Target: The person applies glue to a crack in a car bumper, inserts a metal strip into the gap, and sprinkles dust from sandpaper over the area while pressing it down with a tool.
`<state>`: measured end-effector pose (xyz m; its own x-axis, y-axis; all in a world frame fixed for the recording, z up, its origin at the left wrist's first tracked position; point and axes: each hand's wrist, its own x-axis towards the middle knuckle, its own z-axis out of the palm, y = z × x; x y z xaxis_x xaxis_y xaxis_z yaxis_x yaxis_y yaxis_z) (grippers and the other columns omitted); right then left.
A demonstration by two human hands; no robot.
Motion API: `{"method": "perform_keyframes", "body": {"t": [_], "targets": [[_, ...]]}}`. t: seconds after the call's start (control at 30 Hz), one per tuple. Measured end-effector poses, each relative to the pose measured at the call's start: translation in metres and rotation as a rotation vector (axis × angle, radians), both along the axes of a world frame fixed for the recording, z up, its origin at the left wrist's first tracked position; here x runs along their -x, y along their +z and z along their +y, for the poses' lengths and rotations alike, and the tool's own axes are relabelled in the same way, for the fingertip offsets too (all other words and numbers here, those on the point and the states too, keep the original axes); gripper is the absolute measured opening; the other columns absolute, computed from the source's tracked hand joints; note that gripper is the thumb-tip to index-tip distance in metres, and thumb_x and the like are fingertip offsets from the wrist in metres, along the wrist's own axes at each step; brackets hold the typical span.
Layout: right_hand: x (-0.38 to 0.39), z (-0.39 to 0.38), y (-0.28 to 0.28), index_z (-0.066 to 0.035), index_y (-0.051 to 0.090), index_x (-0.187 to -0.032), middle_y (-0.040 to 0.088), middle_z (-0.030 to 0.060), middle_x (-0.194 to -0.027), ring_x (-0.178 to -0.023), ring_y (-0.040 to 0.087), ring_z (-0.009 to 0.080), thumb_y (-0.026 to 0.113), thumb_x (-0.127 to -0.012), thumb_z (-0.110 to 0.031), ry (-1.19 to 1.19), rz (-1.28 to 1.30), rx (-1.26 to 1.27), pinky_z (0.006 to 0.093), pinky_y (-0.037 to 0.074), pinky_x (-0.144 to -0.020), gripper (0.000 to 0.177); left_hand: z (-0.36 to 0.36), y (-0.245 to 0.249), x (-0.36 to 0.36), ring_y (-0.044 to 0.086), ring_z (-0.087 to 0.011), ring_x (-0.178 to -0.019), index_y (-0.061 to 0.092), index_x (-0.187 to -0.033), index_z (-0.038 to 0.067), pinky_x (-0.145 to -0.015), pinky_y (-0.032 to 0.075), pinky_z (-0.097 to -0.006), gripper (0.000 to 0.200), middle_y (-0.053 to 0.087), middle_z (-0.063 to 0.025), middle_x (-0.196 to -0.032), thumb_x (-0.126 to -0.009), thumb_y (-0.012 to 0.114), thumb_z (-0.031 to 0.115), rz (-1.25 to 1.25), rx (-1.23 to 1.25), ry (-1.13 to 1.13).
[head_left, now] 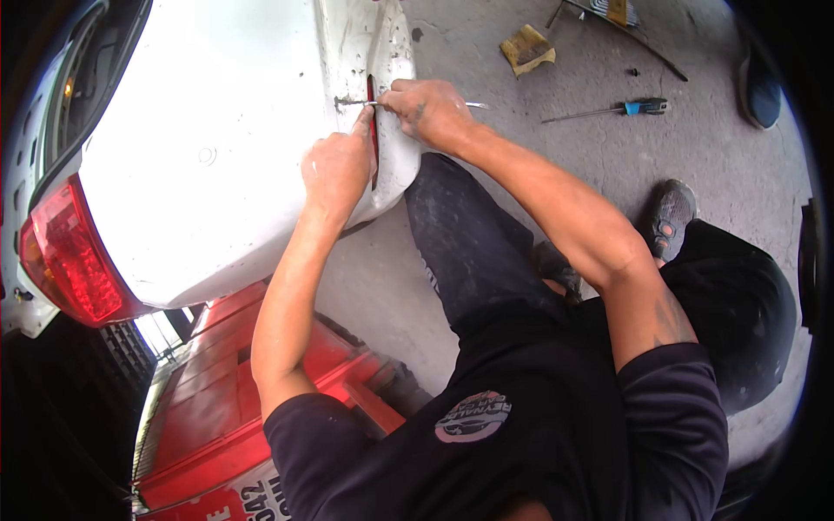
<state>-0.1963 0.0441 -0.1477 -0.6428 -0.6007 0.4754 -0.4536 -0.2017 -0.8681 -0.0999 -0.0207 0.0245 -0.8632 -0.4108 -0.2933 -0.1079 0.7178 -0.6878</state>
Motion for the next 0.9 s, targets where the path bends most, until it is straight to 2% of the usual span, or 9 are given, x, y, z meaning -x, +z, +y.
{"method": "perform_keyframes", "body": {"t": [0.27, 0.47, 0.53, 0.6, 0.67, 0.77, 0.8, 0.87, 0.9], "targets": [[-0.001, 0.002, 0.004, -0.012, 0.073, -0.097, 0.071, 0.0079, -0.096, -0.092, 0.073, 0.0334, 0.065, -0.082, -0.004, 0.005, 0.019, -0.026, 0.0483, 0.06, -0.077, 0.018, 0.005, 0.005, -0.007, 0.072, -0.0356, -0.063, 0.066, -0.148, 0.032, -0.061, 0.058, -0.0497, 0.048, 0.071, -0.0163, -0.071, -0.101, 0.064, 0.022, 0.004, -0.008, -0.004], [-0.003, 0.001, 0.004, -0.007, 0.072, -0.098, 0.071, 0.0099, -0.096, -0.09, 0.072, 0.0351, 0.066, -0.081, -0.002, -0.029, 0.006, 0.021, 0.048, 0.059, -0.077, 0.019, 0.028, 0.031, -0.046, 0.07, -0.0298, -0.063, 0.071, -0.141, 0.016, -0.063, 0.057, -0.0459, 0.045, 0.073, -0.0121, -0.078, -0.097, 0.07, 0.007, 0.447, -0.234, -0.14], [-0.004, 0.001, 0.004, -0.007, 0.071, -0.098, 0.071, 0.011, -0.097, -0.091, 0.072, 0.036, 0.066, -0.081, -0.002, -0.007, -0.002, 0.006, 0.0482, 0.058, -0.078, 0.018, 0.029, 0.055, -0.063, 0.071, -0.0268, -0.072, 0.073, -0.137, 0.009, -0.069, 0.058, -0.043, 0.044, 0.073, -0.0126, -0.081, -0.094, 0.073, 0.0, 0.613, -0.231, -0.204], [-0.002, 0.004, 0.006, -0.007, 0.071, -0.098, 0.071, 0.0115, -0.097, -0.092, 0.072, 0.0363, 0.065, -0.082, -0.002, 0.007, -0.006, -0.001, 0.0483, 0.058, -0.079, 0.018, 0.01, 0.083, -0.074, 0.071, -0.0283, -0.088, 0.074, -0.136, 0.006, -0.079, 0.06, -0.0413, 0.045, 0.075, -0.0167, -0.095, -0.092, 0.074, -0.003, 0.716, -0.105, -0.493], [-0.004, 0.004, 0.008, -0.007, 0.071, -0.098, 0.071, 0.012, -0.096, -0.092, 0.071, 0.0367, 0.064, -0.082, -0.002, 0.029, -0.004, -0.002, 0.0483, 0.058, -0.079, 0.018, 0.007, 0.118, -0.09, 0.065, -0.038, -0.116, 0.073, -0.135, 0.004, -0.096, 0.056, -0.048, 0.045, 0.068, -0.022, -0.129, -0.091, 0.075, -0.003, 0.704, 0.113, -0.52], [-0.005, 0.001, 0.009, -0.007, 0.07, -0.098, 0.07, 0.0124, -0.096, -0.091, 0.071, 0.038, 0.062, -0.083, -0.002, 0.001, -0.034, 0.006, 0.0481, 0.057, -0.078, 0.017, -0.011, 0.149, -0.11, 0.058, -0.039, -0.131, 0.075, -0.135, 0.01, -0.115, 0.041, -0.0569, 0.05, 0.067, -0.0158, -0.134, -0.086, 0.076, 0.002, 0.793, 0.243, -0.541], [-0.006, 0.002, 0.009, -0.007, 0.069, -0.098, 0.07, 0.0128, -0.095, -0.089, 0.07, 0.0384, 0.061, -0.084, -0.002, -0.009, -0.02, -0.003, 0.0482, 0.057, -0.077, 0.017, -0.014, 0.151, -0.115, 0.058, -0.039, -0.131, 0.075, -0.135, 0.01, -0.115, 0.041, -0.0569, 0.05, 0.067, -0.0158, -0.134, -0.086, 0.076, 0.002, 0.805, 0.253, -0.533], [-0.007, 0.003, 0.012, -0.007, 0.069, -0.097, 0.07, 0.0132, -0.094, -0.088, 0.07, 0.0387, 0.061, -0.084, -0.002, -0.015, 0.011, -0.005, 0.0483, 0.057, -0.076, 0.016, -0.023, 0.149, -0.12, 0.052, -0.0392, -0.141, 0.077, -0.134, 0.015, -0.124, 0.027, -0.0614, 0.051, 0.063, -0.0139, -0.142, -0.084, 0.078, 0.006, 0.766, 0.383, -0.512], [-0.009, 0.003, 0.013, -0.007, 0.069, -0.096, 0.069, 0.0137, -0.094, -0.087, 0.07, 0.039, 0.061, -0.084, -0.002, -0.026, 0.0, -0.009, 0.0487, 0.057, -0.076, 0.016, -0.026, 0.147, -0.122, 0.052, -0.0392, -0.141, 0.077, -0.134, 0.015, -0.124, 0.027, -0.0614, 0.051, 0.063, -0.0139, -0.142, -0.084, 0.078, 0.006, 0.777, 0.394, -0.504]]}}
